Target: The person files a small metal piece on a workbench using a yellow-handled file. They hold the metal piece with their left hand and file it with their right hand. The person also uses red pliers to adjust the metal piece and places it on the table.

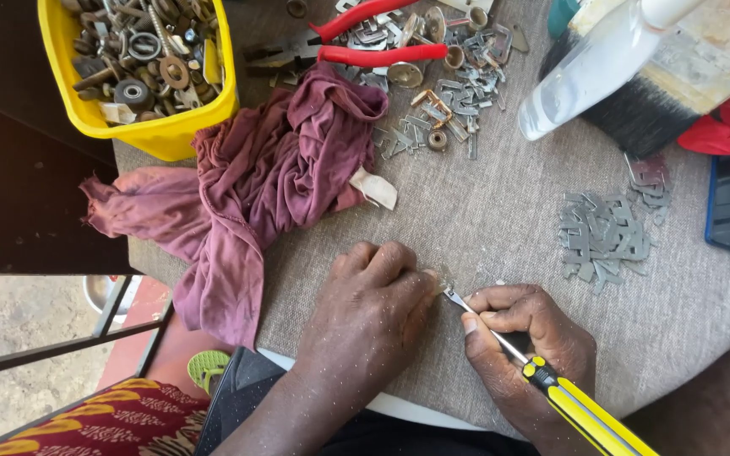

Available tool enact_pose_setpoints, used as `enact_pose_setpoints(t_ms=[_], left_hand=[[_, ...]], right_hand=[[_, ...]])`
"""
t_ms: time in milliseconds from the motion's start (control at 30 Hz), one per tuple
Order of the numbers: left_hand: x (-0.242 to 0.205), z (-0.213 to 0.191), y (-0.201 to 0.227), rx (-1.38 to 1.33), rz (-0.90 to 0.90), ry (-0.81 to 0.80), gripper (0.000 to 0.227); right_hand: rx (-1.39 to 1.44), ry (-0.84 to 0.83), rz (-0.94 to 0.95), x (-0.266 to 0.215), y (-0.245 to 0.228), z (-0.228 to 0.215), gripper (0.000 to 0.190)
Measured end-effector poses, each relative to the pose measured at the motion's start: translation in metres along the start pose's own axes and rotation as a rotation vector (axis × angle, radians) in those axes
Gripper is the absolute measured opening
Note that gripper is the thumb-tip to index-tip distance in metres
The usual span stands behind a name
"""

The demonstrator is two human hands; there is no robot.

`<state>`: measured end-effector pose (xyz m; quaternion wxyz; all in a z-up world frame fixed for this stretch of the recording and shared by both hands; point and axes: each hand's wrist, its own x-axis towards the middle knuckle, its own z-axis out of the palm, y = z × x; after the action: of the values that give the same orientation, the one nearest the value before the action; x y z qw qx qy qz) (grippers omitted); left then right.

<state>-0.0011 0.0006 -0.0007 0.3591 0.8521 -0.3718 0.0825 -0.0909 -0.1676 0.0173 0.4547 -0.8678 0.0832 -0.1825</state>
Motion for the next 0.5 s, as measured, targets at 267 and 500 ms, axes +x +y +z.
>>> enact_pose_setpoints(t_ms=[267, 500], left_hand=[[0.0003, 0.0014, -0.0053, 0.027, -0.006, 0.004, 0.008], [-0.0021, 0.0056, -0.0034, 0.029, -0.012, 0.002, 0.012]], right_hand=[[-0.065, 0.053, -0.029, 0.0075, -0.0051, 0.0061, 0.017], [-0.034, 0.064, -0.008, 0.0029, -0.0033, 0.0019, 0.015]])
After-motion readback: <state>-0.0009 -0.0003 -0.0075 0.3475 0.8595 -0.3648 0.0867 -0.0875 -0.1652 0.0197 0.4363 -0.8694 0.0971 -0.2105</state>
